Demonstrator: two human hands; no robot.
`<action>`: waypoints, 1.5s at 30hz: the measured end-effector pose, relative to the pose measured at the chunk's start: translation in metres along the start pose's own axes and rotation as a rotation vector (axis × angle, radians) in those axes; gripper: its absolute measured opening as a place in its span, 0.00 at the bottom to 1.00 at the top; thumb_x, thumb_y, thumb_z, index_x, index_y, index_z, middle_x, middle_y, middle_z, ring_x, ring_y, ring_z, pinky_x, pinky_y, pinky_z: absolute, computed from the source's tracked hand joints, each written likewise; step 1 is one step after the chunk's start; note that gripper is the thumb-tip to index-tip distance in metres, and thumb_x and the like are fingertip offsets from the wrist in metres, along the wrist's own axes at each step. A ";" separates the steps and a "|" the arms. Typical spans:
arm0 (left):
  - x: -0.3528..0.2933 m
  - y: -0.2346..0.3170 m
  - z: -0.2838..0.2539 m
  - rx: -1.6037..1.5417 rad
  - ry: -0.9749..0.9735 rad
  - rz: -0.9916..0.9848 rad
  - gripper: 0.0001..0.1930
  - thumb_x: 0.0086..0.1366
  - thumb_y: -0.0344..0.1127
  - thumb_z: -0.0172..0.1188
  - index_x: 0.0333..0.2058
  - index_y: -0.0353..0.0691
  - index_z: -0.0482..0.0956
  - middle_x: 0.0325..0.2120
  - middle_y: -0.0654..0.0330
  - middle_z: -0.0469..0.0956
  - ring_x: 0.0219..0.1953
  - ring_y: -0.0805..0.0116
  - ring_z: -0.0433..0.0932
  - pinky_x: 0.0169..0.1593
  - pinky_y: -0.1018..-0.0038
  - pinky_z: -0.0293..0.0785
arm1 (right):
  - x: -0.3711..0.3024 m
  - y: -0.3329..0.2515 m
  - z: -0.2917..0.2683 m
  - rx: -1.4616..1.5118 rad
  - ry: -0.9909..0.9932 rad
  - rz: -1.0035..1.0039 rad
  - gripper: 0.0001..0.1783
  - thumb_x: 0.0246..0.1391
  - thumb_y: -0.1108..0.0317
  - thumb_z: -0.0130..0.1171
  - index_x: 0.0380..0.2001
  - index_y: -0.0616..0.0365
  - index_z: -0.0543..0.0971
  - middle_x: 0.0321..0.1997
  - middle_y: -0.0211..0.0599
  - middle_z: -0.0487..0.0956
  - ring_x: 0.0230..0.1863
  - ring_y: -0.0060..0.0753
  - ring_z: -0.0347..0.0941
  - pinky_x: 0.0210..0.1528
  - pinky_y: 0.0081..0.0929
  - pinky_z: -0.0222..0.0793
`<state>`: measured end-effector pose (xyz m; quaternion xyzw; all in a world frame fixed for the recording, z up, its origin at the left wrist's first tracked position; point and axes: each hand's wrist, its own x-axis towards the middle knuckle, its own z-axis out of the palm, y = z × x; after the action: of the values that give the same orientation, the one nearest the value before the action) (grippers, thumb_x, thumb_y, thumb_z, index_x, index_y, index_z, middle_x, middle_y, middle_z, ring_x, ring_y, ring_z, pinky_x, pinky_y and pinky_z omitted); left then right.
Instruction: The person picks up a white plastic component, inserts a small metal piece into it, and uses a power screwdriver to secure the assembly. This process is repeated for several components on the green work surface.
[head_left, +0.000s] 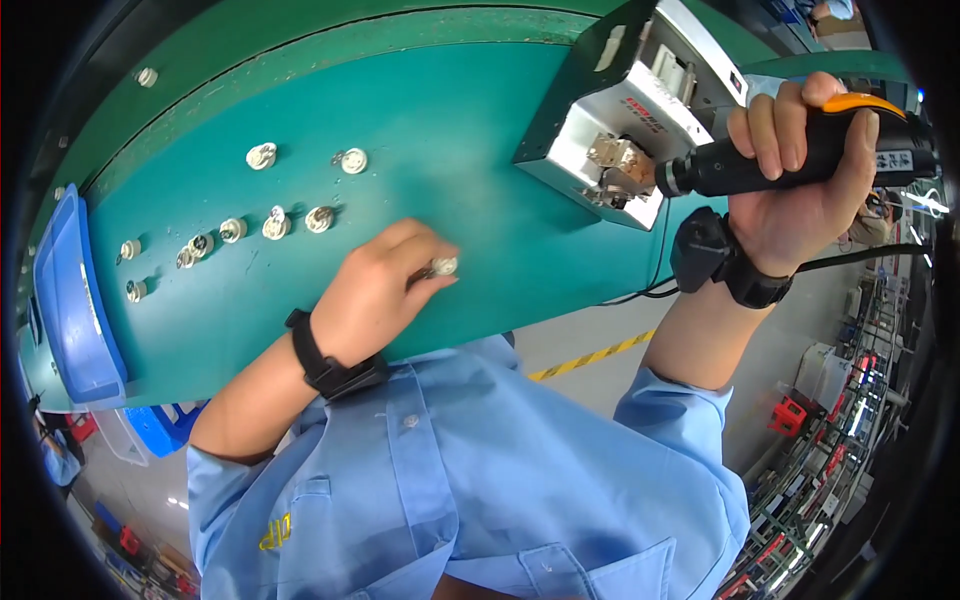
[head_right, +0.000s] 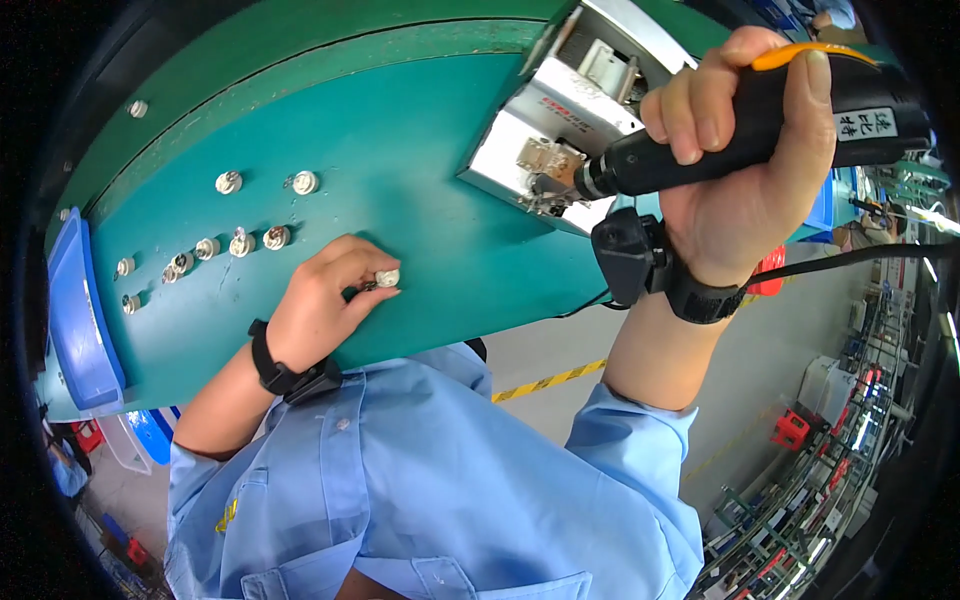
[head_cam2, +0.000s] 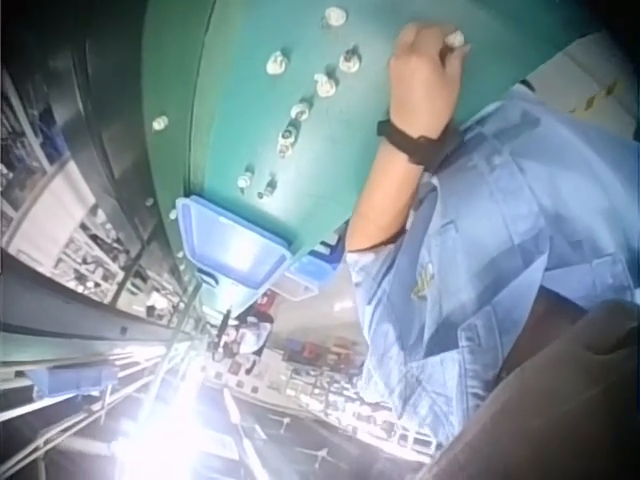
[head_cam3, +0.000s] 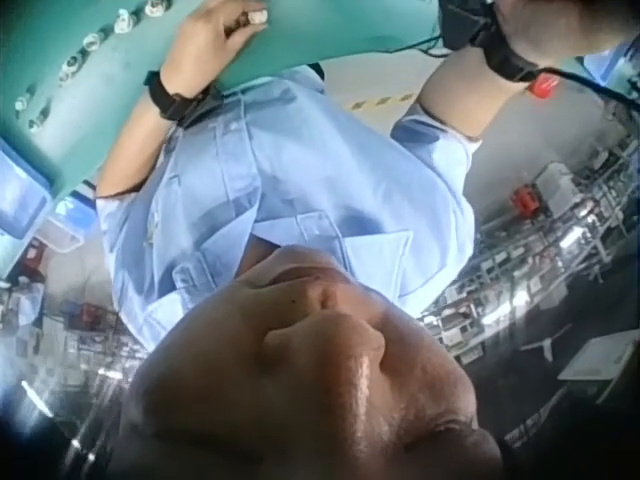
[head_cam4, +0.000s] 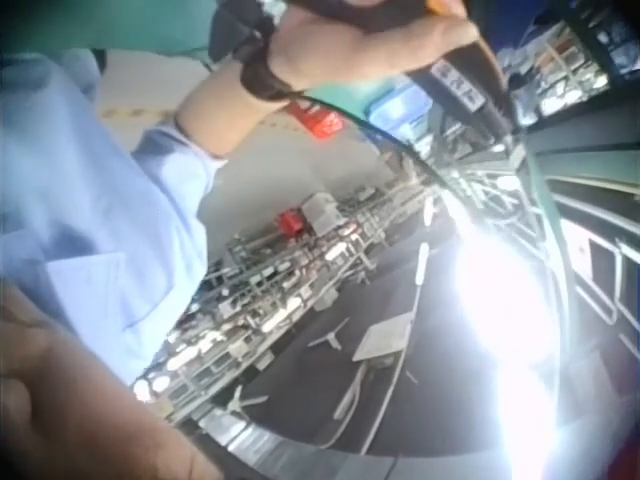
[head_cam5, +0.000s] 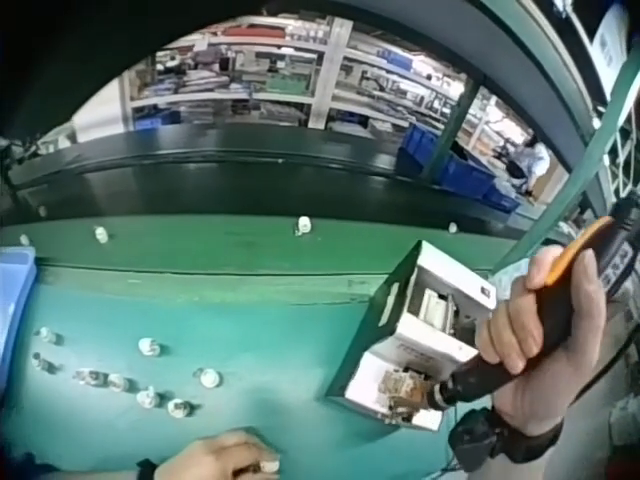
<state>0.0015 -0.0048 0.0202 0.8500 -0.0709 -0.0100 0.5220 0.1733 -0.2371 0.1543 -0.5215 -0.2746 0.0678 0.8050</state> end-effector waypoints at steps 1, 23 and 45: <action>0.002 -0.001 0.002 0.003 0.008 -0.018 0.10 0.53 0.24 0.65 0.36 0.35 0.78 0.31 0.55 0.75 0.28 0.60 0.77 0.31 0.69 0.75 | 0.000 0.004 0.004 0.005 0.178 0.045 0.29 0.62 0.41 0.39 0.43 0.59 0.68 0.14 0.26 0.63 0.12 0.21 0.55 0.21 0.24 0.58; 0.001 -0.015 0.008 -0.171 0.043 0.037 0.11 0.51 0.25 0.66 0.35 0.35 0.78 0.30 0.56 0.75 0.26 0.61 0.76 0.31 0.68 0.74 | -0.066 0.058 0.092 -0.136 -0.372 -0.106 0.29 0.57 0.41 0.54 0.41 0.58 0.64 0.16 0.28 0.68 0.13 0.22 0.63 0.19 0.21 0.59; 0.174 -0.051 -0.178 0.865 0.423 0.025 0.16 0.52 0.43 0.67 0.37 0.42 0.80 0.41 0.50 0.76 0.46 0.50 0.74 0.45 0.59 0.75 | -0.059 -0.004 0.048 -0.023 0.112 -0.445 0.24 0.54 0.49 0.60 0.41 0.58 0.68 0.17 0.21 0.65 0.17 0.15 0.61 0.28 0.15 0.55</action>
<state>0.1956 0.1523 0.0658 0.9716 0.0292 0.1998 0.1235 0.0986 -0.2238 0.1501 -0.4600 -0.3384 -0.1439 0.8082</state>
